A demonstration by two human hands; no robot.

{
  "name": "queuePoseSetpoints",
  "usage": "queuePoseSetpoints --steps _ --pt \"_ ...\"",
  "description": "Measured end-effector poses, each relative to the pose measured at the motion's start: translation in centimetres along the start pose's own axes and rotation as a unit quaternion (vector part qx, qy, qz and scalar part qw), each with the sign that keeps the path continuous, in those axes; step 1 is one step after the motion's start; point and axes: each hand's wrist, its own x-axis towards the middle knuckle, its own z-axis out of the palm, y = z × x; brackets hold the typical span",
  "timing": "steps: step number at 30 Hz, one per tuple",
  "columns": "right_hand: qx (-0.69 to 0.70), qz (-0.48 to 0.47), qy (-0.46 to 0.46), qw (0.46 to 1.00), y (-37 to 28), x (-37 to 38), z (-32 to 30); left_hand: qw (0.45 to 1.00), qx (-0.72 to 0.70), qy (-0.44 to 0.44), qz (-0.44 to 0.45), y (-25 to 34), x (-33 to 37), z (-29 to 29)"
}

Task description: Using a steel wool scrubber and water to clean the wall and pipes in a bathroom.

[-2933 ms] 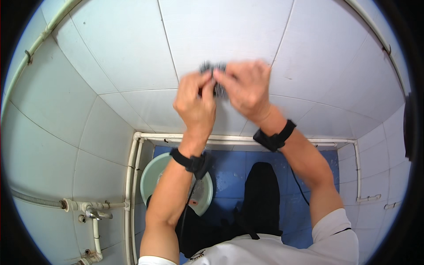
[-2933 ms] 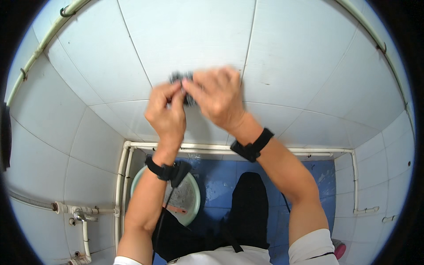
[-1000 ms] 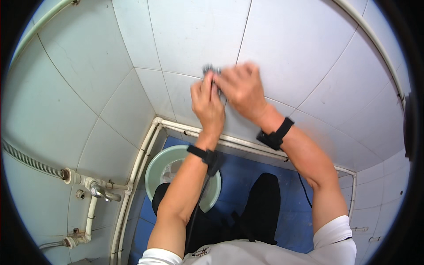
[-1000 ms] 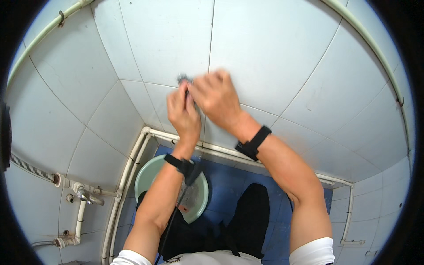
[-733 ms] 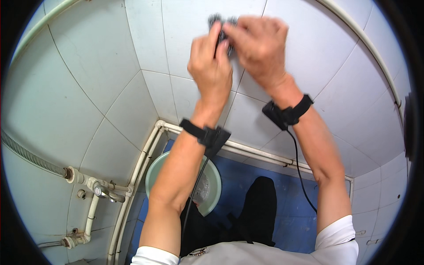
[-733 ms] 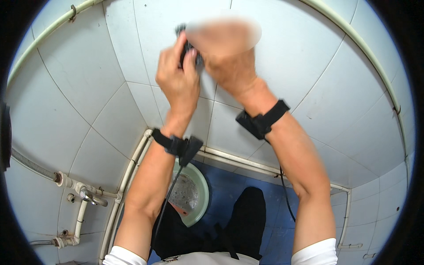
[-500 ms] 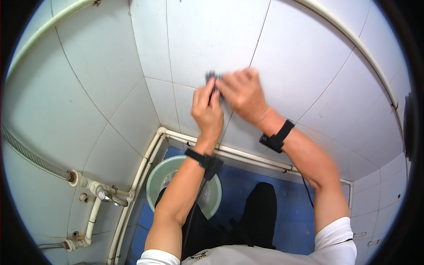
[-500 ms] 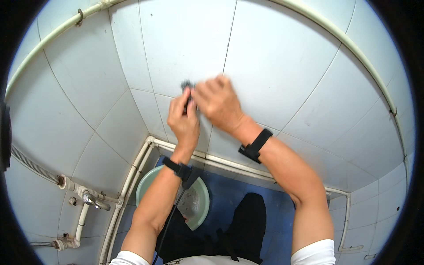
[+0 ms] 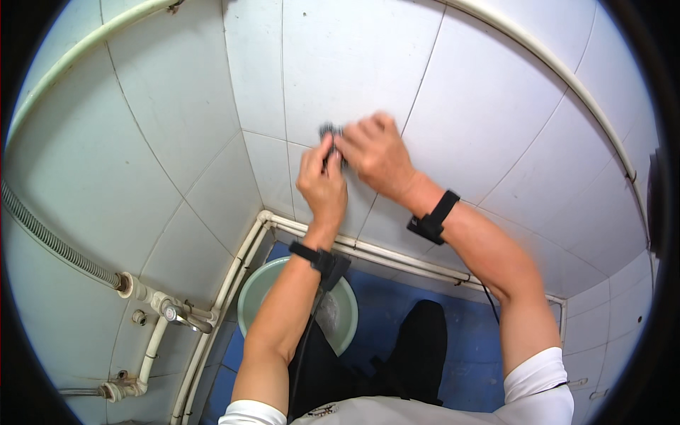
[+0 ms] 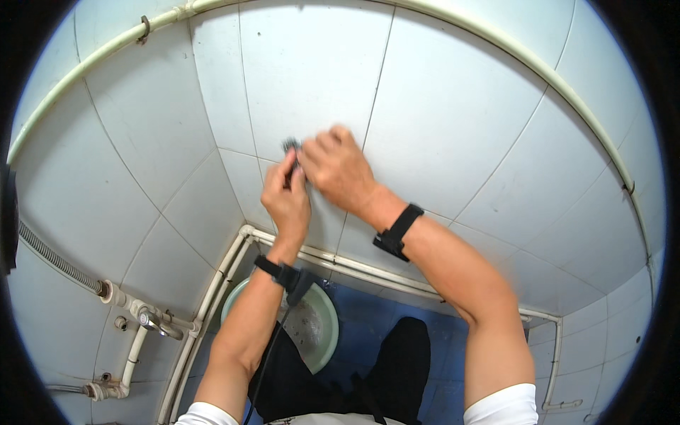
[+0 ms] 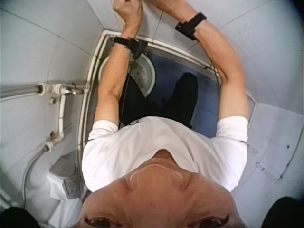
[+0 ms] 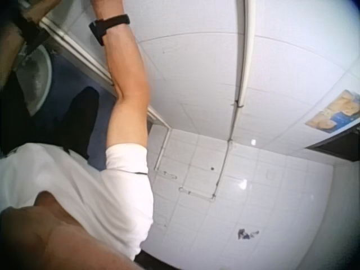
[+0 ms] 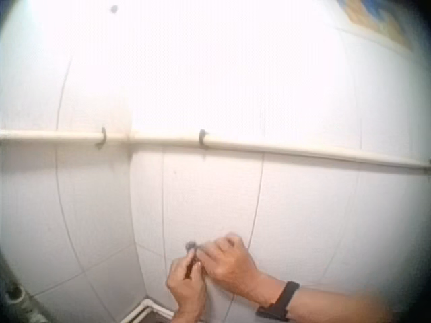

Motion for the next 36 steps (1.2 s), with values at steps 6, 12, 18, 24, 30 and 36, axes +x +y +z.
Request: queuePoseSetpoints --steps 6,12,18,24,30,36 --pt "-0.032 0.022 0.098 0.994 2.8 6.1 -1.6 0.998 -0.020 0.022 0.063 3.7 8.0 0.7" --pt "0.024 0.020 0.078 0.996 2.0 5.4 0.4 0.998 -0.032 0.042 0.047 1.7 6.3 0.2" --pt "0.003 -0.006 0.002 1.000 0.4 5.1 1.7 0.999 -0.014 0.033 0.008 0.4 5.2 -1.5" --pt "-0.064 0.063 0.106 0.990 4.0 13.4 -1.2 0.993 -0.033 0.053 0.099 6.3 15.4 -0.2" --pt "-0.022 0.025 0.063 0.997 0.3 5.2 1.0 1.000 0.012 -0.025 0.008 1.6 6.2 -1.8" --pt "0.033 0.066 -0.011 0.997 0.6 7.9 0.2 0.997 0.046 0.047 0.044 0.9 12.4 -2.8"
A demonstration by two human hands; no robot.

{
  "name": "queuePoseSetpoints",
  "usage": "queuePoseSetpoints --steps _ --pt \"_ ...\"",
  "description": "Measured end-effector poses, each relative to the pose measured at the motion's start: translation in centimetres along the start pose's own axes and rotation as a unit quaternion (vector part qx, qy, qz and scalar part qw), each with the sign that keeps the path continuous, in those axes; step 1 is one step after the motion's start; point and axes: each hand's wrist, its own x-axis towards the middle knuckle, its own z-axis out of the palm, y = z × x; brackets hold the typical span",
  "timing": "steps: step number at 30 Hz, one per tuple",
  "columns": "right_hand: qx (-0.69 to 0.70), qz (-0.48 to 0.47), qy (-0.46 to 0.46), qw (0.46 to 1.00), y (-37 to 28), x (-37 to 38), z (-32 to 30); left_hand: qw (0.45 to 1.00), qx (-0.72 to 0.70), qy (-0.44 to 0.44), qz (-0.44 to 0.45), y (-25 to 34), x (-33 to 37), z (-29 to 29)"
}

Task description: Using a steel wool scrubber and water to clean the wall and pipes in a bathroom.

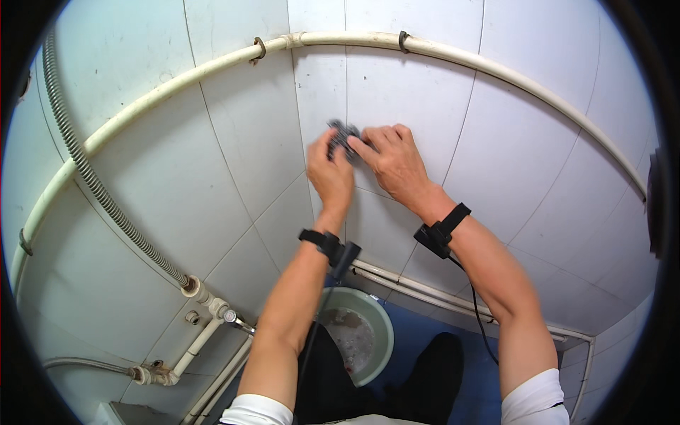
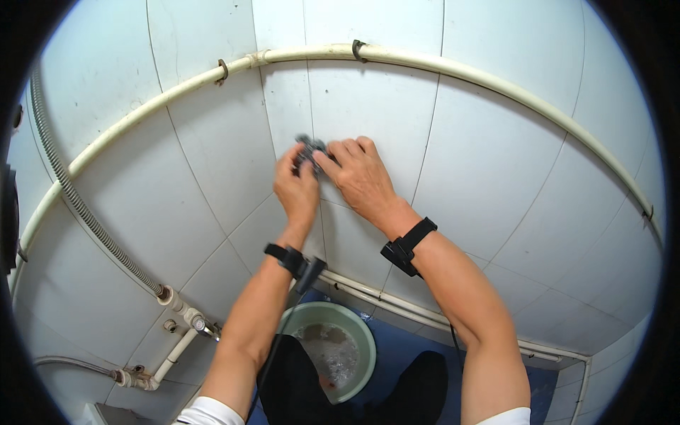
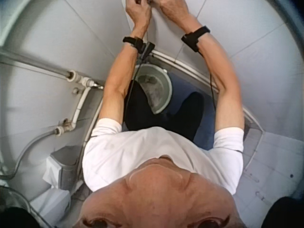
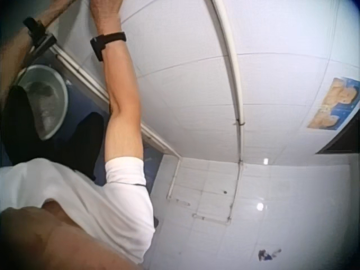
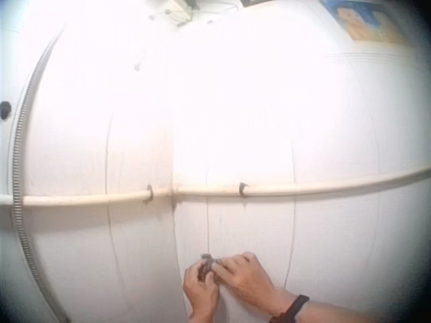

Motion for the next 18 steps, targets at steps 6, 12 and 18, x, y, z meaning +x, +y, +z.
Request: queuePoseSetpoints --steps 6,12,18 --pt "-0.011 -0.010 0.128 0.992 3.2 0.5 -7.2 0.982 -0.033 0.182 -0.028 1.4 10.9 1.7" --pt "-0.043 -0.039 0.108 0.992 7.7 -3.2 -11.8 0.979 0.107 0.173 -0.009 3.8 14.0 3.9" --pt "-0.012 -0.050 0.120 0.991 7.9 -3.3 -11.6 0.982 0.067 0.154 0.083 7.8 10.9 5.7"
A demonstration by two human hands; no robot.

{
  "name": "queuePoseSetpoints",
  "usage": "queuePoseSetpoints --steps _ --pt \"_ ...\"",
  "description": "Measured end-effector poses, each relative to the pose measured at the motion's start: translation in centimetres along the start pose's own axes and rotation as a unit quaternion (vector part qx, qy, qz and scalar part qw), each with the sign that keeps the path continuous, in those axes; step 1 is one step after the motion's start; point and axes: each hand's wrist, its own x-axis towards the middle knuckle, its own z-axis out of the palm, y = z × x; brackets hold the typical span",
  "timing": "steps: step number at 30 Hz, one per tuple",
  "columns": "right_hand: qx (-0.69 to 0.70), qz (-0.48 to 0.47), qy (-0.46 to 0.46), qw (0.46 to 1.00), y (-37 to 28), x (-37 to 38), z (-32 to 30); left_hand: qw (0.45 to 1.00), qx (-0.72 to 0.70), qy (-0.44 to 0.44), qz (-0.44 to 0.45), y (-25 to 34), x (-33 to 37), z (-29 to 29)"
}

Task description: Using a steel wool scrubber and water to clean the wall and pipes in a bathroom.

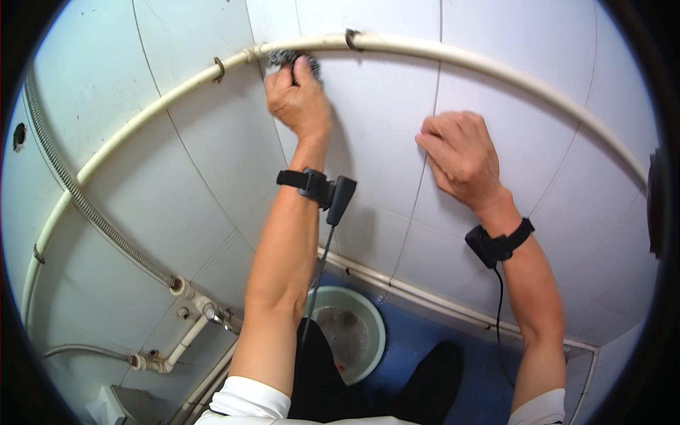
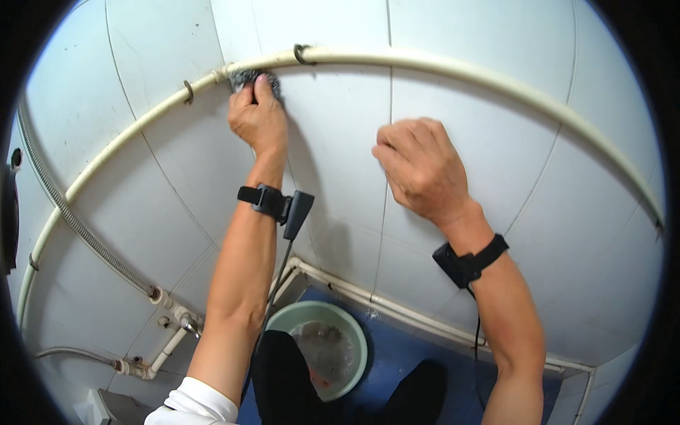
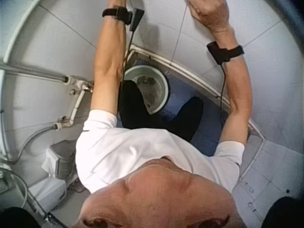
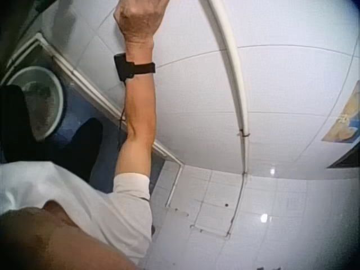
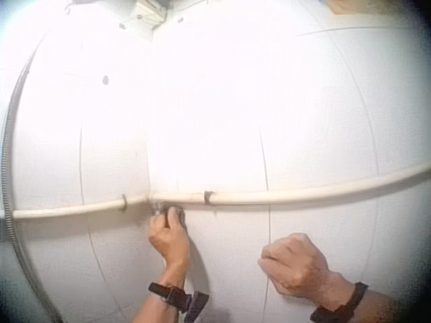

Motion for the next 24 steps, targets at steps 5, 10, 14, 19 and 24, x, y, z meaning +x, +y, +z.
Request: queuePoseSetpoints --steps 5,10,14,19,24 --pt "0.047 0.012 -0.027 0.998 1.2 -1.4 -1.1 0.988 -0.120 -0.091 0.022 5.9 -9.0 -0.1" --pt "0.002 0.019 0.011 1.000 2.4 -1.1 -6.7 0.996 0.060 -0.050 0.041 -0.4 -1.9 -1.0" --pt "-0.025 0.047 0.029 0.998 3.4 -2.9 -9.4 0.991 0.124 -0.059 -0.004 -2.5 1.2 -2.3" --pt "-0.020 -0.009 0.026 0.999 4.7 -4.5 -8.9 0.982 0.097 -0.155 -0.041 -2.1 -8.0 -4.6" --pt "-0.013 -0.066 0.047 0.997 5.8 -4.9 -8.6 0.788 -0.065 -0.338 -0.511 -2.0 -19.1 -10.9"
